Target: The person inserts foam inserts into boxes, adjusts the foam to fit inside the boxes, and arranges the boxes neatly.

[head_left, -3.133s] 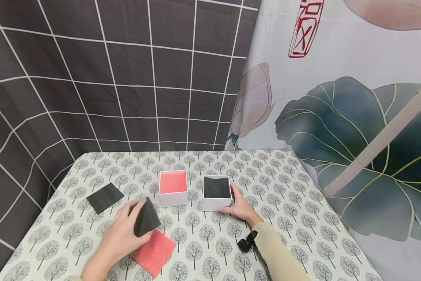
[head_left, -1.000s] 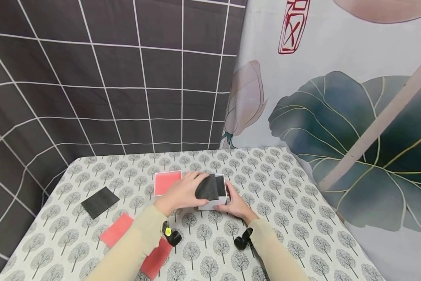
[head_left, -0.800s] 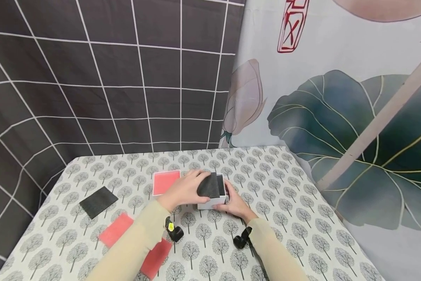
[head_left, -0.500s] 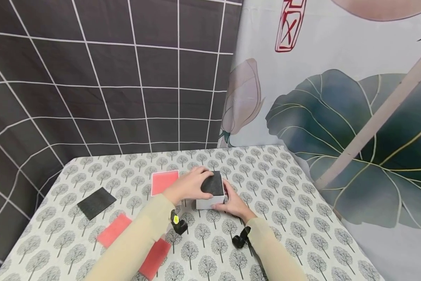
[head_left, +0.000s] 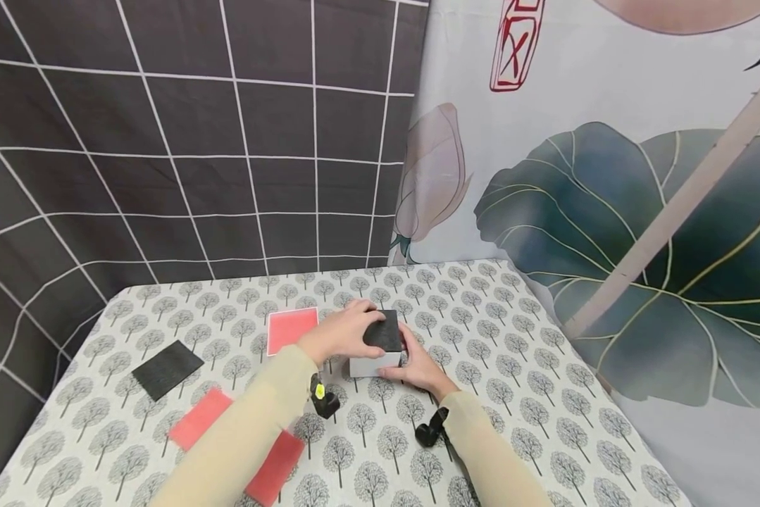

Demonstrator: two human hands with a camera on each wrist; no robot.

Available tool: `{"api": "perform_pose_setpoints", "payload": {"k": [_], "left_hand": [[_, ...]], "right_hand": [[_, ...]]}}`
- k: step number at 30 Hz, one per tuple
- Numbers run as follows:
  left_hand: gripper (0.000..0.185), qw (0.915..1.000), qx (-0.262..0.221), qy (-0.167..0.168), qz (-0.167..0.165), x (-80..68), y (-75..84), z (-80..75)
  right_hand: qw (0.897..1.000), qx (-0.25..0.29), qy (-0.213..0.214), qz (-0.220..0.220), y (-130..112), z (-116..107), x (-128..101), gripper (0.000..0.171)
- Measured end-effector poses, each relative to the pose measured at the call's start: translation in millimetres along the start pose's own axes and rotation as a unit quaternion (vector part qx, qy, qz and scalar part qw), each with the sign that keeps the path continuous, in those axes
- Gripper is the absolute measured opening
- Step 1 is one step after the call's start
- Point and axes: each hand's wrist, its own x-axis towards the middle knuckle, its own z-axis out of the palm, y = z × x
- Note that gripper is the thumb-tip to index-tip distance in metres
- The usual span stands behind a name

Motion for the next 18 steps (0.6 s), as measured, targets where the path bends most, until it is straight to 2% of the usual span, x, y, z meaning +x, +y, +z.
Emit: {"api": "perform_pose_setpoints", "payload": {"k": [10,14,18], "left_hand": [[0.066,0.9994,0.022,-0.022,-0.013,-1.6,-2.0,-0.3],[0.064,0.9986,0.023,-0.040,-0.025,-2.7,0.2,-0.4],[0.056,0.9986,0.011,-0.044,-0.028,-3.6,1.8,2.0]], "right_hand": [[1.000,0.014,-0.007,-0.012,-2,0,2,0.102],[0.999,0.025,-0.016,-0.018,-21,-3,-4,0.100],[0.999,0.029,-0.023,-0.012,-36,-6,-8,0.099]]}}
